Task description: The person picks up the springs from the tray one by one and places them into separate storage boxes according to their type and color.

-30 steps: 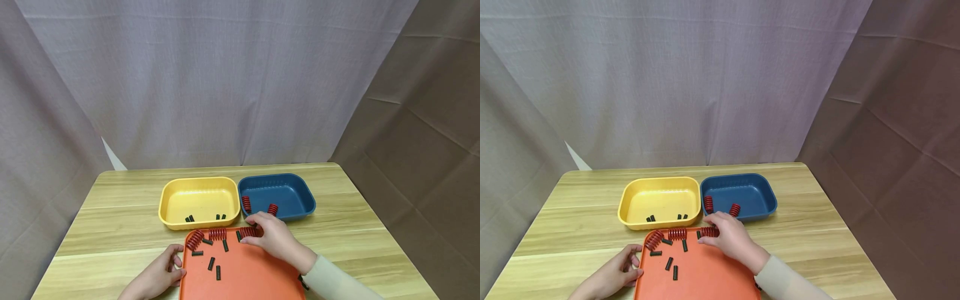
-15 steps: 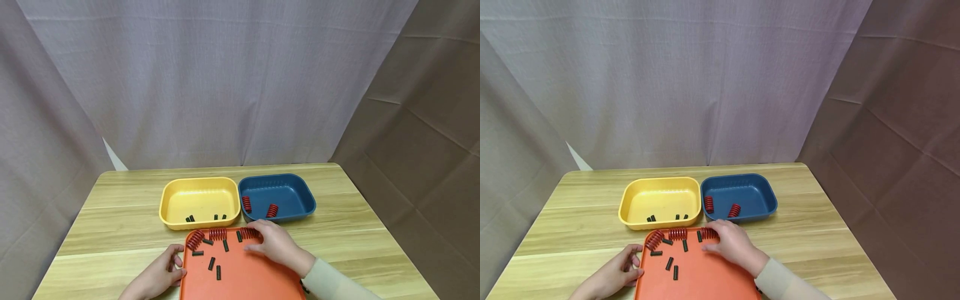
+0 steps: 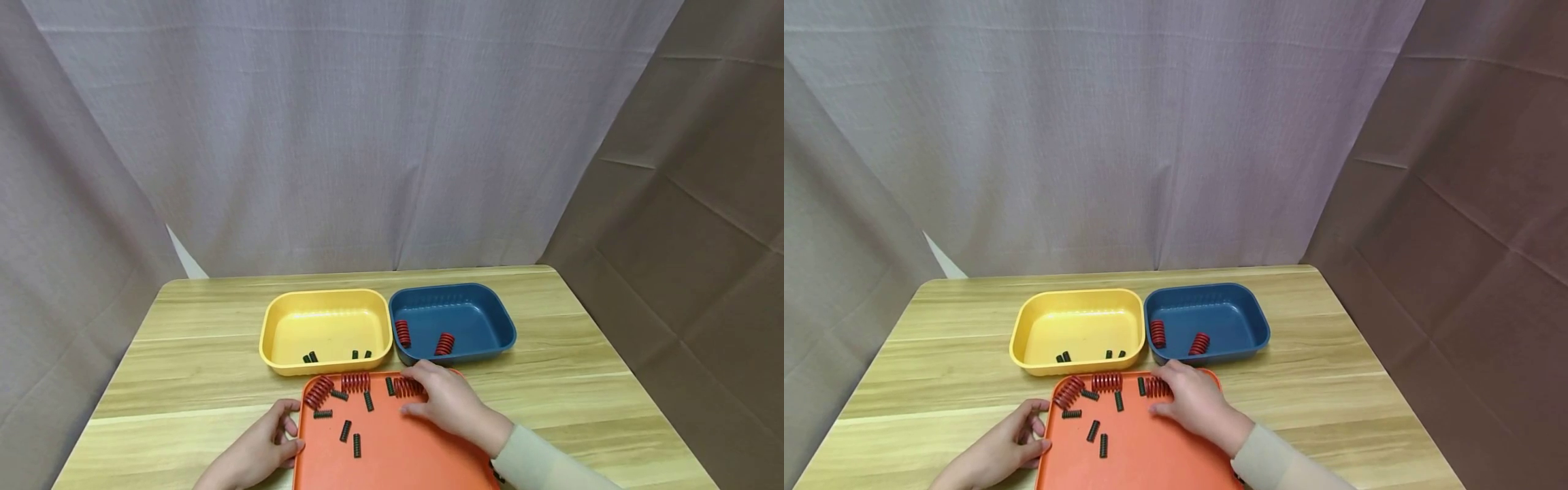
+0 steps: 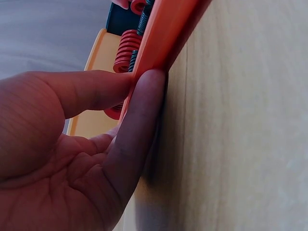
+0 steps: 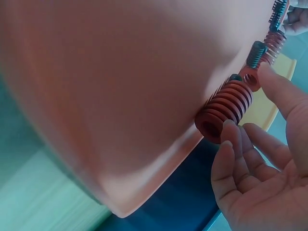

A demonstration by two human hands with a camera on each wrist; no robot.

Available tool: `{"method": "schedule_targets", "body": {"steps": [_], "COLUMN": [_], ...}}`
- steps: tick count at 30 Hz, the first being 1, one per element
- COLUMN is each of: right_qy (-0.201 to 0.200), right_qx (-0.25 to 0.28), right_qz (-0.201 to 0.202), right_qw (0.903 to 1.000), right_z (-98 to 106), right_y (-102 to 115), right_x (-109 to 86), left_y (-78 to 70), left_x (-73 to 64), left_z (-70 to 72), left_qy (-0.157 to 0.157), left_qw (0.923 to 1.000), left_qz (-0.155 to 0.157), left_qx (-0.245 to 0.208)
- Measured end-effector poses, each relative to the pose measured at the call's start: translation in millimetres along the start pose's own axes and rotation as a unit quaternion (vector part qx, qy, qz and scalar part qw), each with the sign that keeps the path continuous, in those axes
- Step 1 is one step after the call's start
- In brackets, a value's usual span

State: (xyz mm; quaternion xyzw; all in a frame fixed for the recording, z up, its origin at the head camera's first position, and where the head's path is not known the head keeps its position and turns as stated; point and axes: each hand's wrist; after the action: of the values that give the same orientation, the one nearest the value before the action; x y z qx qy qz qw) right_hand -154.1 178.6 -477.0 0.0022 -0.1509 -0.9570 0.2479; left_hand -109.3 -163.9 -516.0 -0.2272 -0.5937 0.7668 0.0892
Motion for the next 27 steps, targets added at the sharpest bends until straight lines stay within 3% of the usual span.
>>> {"method": "schedule_targets", "body": {"steps": [7, 18, 27], "right_qy": [0.000, 0.042, 0.042], "right_qx": [-0.006, -0.006, -0.018], "right_qz": [0.003, 0.006, 0.017], "right_qw": [1.0000, 0.9991, 0.9988], "right_z": [-1.3, -4.7, -3.5], "right_y": [0.8, -1.5, -1.8], "right_x": [1.1, -2.2, -2.0], "left_y": [-0.2, -0.2, 0.4], "left_x": [0.8, 1.3, 1.3], "left_z": [0.5, 1.0, 1.4], "left_qy": [-0.001, 0.008, 0.008], "left_qw": [1.0000, 1.0000, 0.9999], "left_qz": [0.006, 0.005, 0.010], "left_qx": [0.003, 0.001, -0.006]}}
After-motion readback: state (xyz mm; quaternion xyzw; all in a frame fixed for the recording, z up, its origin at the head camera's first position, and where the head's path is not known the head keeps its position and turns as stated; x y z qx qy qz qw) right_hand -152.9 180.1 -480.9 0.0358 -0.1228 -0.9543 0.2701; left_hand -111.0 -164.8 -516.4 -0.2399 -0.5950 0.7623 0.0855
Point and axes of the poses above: each hand's wrist, its own x-axis towards the middle knuckle, its own z-axis out of the back of the hand, y = z × x, and after that the axes turned 3 degrees about -x, right-handed
